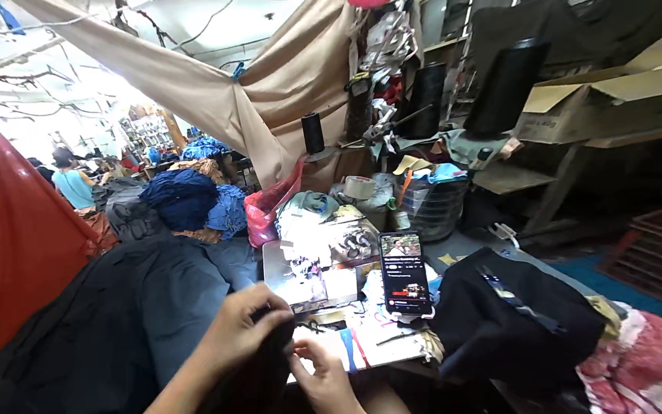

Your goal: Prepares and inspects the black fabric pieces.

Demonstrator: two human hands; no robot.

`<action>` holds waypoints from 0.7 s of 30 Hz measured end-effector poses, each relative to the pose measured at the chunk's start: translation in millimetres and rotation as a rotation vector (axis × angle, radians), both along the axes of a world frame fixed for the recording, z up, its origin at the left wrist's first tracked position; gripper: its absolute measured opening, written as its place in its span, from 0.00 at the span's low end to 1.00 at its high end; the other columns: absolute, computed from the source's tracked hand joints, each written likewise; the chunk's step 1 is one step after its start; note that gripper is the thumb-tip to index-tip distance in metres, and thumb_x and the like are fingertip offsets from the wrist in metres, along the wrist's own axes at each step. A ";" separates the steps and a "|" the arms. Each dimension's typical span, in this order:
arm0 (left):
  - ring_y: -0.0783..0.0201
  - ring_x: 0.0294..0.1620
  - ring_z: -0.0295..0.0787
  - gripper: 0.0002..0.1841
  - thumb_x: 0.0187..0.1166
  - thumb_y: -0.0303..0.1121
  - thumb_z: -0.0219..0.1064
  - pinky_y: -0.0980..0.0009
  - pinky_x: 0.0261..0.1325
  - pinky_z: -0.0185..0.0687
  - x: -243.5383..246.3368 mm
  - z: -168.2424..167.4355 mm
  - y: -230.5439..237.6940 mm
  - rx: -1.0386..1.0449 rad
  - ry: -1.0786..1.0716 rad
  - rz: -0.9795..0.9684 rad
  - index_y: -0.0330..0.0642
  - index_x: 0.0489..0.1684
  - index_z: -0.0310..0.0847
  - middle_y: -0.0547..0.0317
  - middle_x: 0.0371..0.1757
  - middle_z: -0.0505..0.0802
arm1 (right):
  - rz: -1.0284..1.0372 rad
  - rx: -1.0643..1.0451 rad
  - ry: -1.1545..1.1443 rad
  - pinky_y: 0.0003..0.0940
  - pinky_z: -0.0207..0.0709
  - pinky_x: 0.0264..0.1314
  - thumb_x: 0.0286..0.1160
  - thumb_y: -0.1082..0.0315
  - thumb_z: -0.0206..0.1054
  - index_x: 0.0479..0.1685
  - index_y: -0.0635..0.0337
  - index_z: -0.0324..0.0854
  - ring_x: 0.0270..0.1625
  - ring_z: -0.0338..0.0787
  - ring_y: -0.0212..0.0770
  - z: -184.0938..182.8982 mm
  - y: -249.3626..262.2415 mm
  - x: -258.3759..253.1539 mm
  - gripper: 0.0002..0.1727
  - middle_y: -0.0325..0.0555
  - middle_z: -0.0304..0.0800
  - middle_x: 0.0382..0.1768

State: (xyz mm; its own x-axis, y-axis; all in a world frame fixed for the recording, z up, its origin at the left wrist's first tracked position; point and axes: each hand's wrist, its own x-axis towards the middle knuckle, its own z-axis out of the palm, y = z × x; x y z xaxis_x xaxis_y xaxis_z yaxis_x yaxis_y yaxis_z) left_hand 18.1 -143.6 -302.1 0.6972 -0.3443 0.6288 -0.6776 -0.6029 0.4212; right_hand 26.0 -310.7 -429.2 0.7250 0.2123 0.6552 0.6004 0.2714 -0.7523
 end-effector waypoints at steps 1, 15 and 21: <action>0.76 0.44 0.89 0.08 0.82 0.41 0.68 0.76 0.50 0.88 4.4 18.2 2.6 -0.014 -0.011 0.019 0.48 0.40 0.90 0.70 0.40 0.91 | 0.047 0.009 -0.034 0.26 0.88 0.56 0.70 0.82 0.64 0.45 0.72 0.88 0.48 0.93 0.30 -1.5 8.4 5.2 0.10 0.50 0.95 0.44; 0.88 0.42 0.85 0.08 0.87 0.35 0.62 0.84 0.52 0.83 47.9 240.7 38.2 -0.215 -0.541 0.327 0.40 0.51 0.81 0.76 0.43 0.90 | 0.363 -0.268 -0.015 0.27 0.84 0.50 0.80 0.65 0.68 0.43 0.69 0.89 0.40 0.90 0.30 31.9 22.0 13.1 0.12 0.48 0.93 0.37; 0.88 0.41 0.83 0.14 0.88 0.39 0.62 0.84 0.52 0.81 42.5 207.0 57.6 -0.135 -0.527 0.441 0.35 0.53 0.82 0.67 0.44 0.90 | 0.617 -0.258 0.171 0.21 0.81 0.42 0.75 0.68 0.71 0.40 0.59 0.89 0.36 0.86 0.20 16.9 -78.1 14.6 0.05 0.30 0.91 0.32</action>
